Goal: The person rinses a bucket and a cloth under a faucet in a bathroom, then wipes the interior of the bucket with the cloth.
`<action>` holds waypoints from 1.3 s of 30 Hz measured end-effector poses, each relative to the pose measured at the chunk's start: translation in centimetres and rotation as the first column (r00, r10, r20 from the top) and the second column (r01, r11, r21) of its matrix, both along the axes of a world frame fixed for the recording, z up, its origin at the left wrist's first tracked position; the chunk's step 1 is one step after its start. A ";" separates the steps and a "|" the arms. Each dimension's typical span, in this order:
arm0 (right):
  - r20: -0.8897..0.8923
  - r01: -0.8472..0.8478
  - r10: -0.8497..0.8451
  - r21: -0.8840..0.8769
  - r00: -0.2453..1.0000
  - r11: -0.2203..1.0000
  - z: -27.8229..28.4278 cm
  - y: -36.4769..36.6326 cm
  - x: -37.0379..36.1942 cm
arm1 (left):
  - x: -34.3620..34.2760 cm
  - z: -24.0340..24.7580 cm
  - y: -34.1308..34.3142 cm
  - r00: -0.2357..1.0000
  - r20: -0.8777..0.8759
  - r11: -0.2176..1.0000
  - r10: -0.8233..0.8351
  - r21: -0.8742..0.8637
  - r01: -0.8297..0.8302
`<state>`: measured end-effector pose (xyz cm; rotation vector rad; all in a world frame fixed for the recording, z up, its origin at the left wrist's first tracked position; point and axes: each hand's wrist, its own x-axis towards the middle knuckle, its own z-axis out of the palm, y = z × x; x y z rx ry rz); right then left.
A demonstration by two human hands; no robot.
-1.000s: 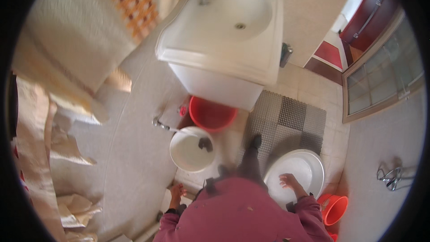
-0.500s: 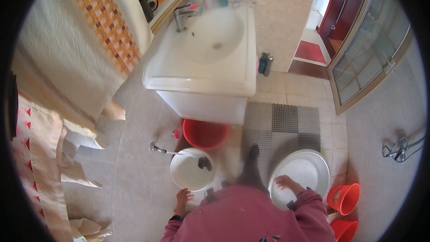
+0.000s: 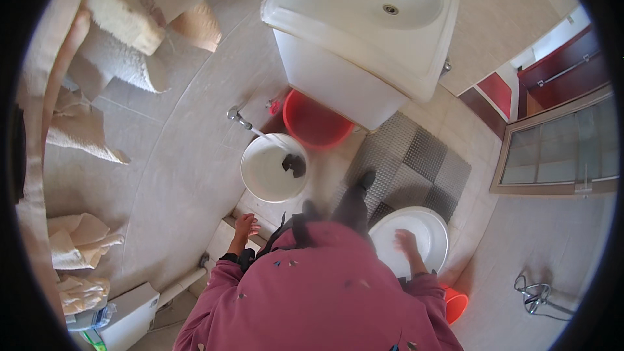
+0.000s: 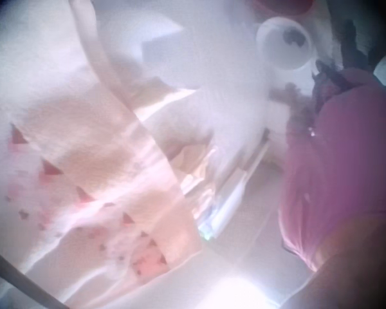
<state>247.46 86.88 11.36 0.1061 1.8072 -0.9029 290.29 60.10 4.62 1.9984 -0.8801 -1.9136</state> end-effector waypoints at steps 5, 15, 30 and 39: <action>-0.006 -0.325 0.325 -0.046 0.946 0.945 -0.1 -2.5 0.4 | 0.9 0.5 1.7 0.997 0.005 0.997 0.081 -0.011 -0.081; -0.029 -0.435 0.434 -0.078 0.900 0.897 -0.8 -3.5 -1.3 | 2.0 1.8 3.9 0.988 0.028 0.987 0.152 -0.060 -0.151; 0.056 -0.334 0.333 0.003 0.941 0.943 0.8 -0.9 0.3 | -0.2 0.0 0.5 0.997 -0.011 0.993 0.074 -0.090 -0.075; 0.035 -0.323 0.322 0.033 0.946 0.946 0.9 -0.8 0.2 | -1.0 -0.3 -0.6 1.000 -0.010 0.999 0.012 -0.034 -0.012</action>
